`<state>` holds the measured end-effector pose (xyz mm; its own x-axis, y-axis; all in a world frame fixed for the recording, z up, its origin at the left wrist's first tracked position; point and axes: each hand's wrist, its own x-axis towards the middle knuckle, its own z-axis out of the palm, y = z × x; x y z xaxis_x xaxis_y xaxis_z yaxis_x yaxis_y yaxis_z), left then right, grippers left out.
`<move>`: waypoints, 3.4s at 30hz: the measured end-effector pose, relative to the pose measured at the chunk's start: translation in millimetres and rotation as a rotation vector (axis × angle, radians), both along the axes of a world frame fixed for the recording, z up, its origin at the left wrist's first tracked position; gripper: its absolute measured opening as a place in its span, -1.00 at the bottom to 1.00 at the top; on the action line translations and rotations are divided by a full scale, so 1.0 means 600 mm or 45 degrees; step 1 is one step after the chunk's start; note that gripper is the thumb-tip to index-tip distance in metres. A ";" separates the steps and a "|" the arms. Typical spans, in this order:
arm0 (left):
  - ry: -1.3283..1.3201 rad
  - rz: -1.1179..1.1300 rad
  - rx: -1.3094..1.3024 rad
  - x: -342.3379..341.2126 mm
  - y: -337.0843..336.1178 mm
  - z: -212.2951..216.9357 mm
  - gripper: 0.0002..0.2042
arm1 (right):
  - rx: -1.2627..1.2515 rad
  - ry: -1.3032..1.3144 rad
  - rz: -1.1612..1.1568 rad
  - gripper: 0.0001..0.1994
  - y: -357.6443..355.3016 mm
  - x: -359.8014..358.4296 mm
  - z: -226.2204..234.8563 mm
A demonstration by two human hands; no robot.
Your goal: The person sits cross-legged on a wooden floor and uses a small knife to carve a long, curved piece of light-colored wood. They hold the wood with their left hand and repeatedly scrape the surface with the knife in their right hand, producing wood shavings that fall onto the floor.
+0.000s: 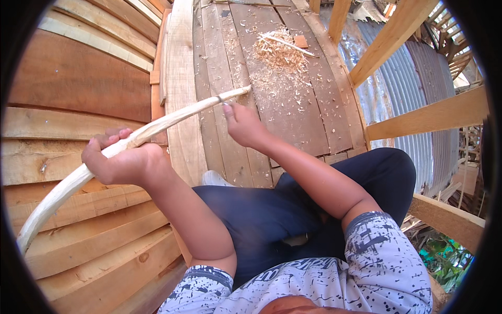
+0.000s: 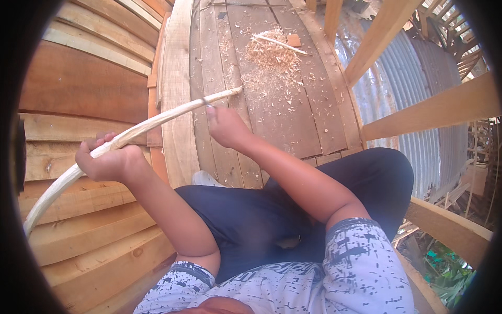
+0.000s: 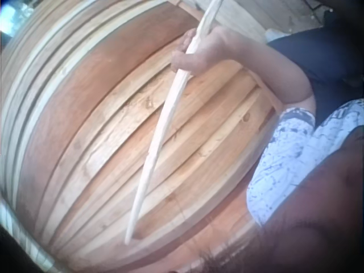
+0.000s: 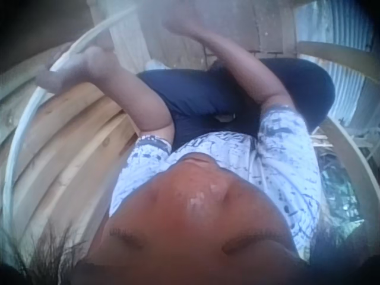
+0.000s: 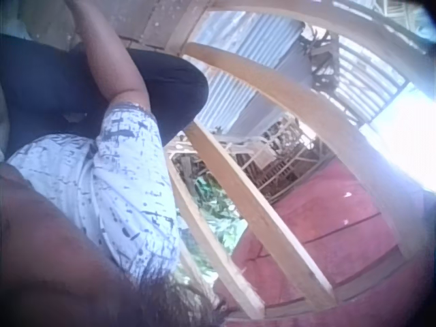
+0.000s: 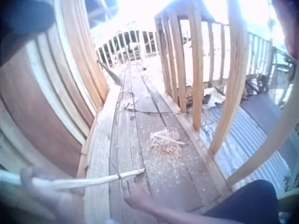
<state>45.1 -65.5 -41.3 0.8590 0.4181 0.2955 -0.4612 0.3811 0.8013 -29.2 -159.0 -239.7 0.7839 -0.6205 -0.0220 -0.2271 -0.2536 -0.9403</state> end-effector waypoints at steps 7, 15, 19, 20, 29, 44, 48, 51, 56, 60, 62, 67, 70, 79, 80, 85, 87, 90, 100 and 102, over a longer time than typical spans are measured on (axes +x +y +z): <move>-0.048 -0.104 -0.049 0.007 0.009 -0.006 -0.82 | 0.492 0.218 0.002 -0.50 -0.030 -0.001 0.006; -0.471 -0.947 0.006 0.035 0.045 -0.017 -0.87 | 0.047 0.180 0.030 -0.47 -0.028 -0.006 0.017; -0.507 -1.042 -0.016 0.034 0.035 -0.015 -0.86 | 0.052 0.190 -0.107 -0.50 -0.047 -0.018 -0.021; -0.519 -1.072 -0.013 0.034 0.034 -0.015 -0.86 | 0.092 0.265 -0.182 -0.51 -0.063 -0.019 -0.049; -0.639 -1.268 -0.038 0.038 0.036 -0.016 -0.86 | -0.022 0.052 0.036 -0.55 -0.044 -0.020 -0.009; -0.883 -1.641 0.045 0.060 0.067 -0.026 -0.78 | -0.204 0.082 0.197 -0.52 -0.017 -0.023 0.101; -0.955 -1.794 0.044 0.055 0.048 -0.018 -0.81 | -0.064 0.360 -0.046 -0.50 -0.106 -0.033 0.016; -1.029 -1.910 0.093 0.065 0.052 -0.013 -0.81 | -0.035 0.346 0.149 -0.49 -0.073 -0.024 0.056; -1.037 -1.986 0.076 0.057 0.039 -0.010 -0.79 | -0.206 0.200 0.021 -0.53 -0.088 -0.024 0.016; -1.087 -2.034 0.093 0.065 0.045 -0.008 -0.80 | -0.021 0.590 0.219 -0.52 -0.088 -0.032 0.076; -1.049 -2.026 0.106 0.061 0.050 -0.009 -0.81 | -0.046 0.346 0.245 -0.50 -0.061 -0.026 0.082; -1.084 -2.077 0.062 0.069 0.043 -0.015 -0.76 | 0.024 0.482 -0.024 -0.50 -0.126 -0.035 -0.023; -1.113 -2.108 0.057 0.076 0.045 -0.012 -0.73 | -0.038 0.311 0.154 -0.50 -0.074 -0.016 0.060; -1.057 -2.084 -0.010 0.077 0.059 -0.018 -0.69 | -0.234 0.301 0.060 -0.50 -0.087 -0.022 0.029; -1.079 -2.098 -0.001 0.082 0.065 -0.019 -0.69 | -0.263 0.200 0.168 -0.50 -0.063 -0.015 0.065; -1.068 -2.098 -0.047 0.074 0.042 -0.020 -0.68 | -0.070 0.498 0.034 -0.49 -0.129 -0.029 -0.026; -1.073 -2.092 -0.012 0.080 0.058 -0.020 -0.68 | -0.076 0.597 0.221 -0.50 -0.112 -0.020 0.024; -1.080 -2.094 -0.011 0.079 0.063 -0.023 -0.67 | -0.178 0.191 0.252 -0.45 -0.064 -0.018 0.058; -1.072 -2.074 0.002 0.077 0.063 -0.014 -0.68 | -0.085 0.304 0.289 -0.45 -0.065 -0.016 0.055; -1.052 -2.061 -0.012 0.070 0.055 -0.014 -0.68 | -0.016 0.394 0.186 -0.45 -0.096 -0.020 0.000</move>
<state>87.4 -32.3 -49.9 0.0241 -0.5834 0.8118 0.0943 0.8098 0.5791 -41.0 -216.8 -239.8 0.8219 -0.5036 -0.2662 -0.4618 -0.3155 -0.8290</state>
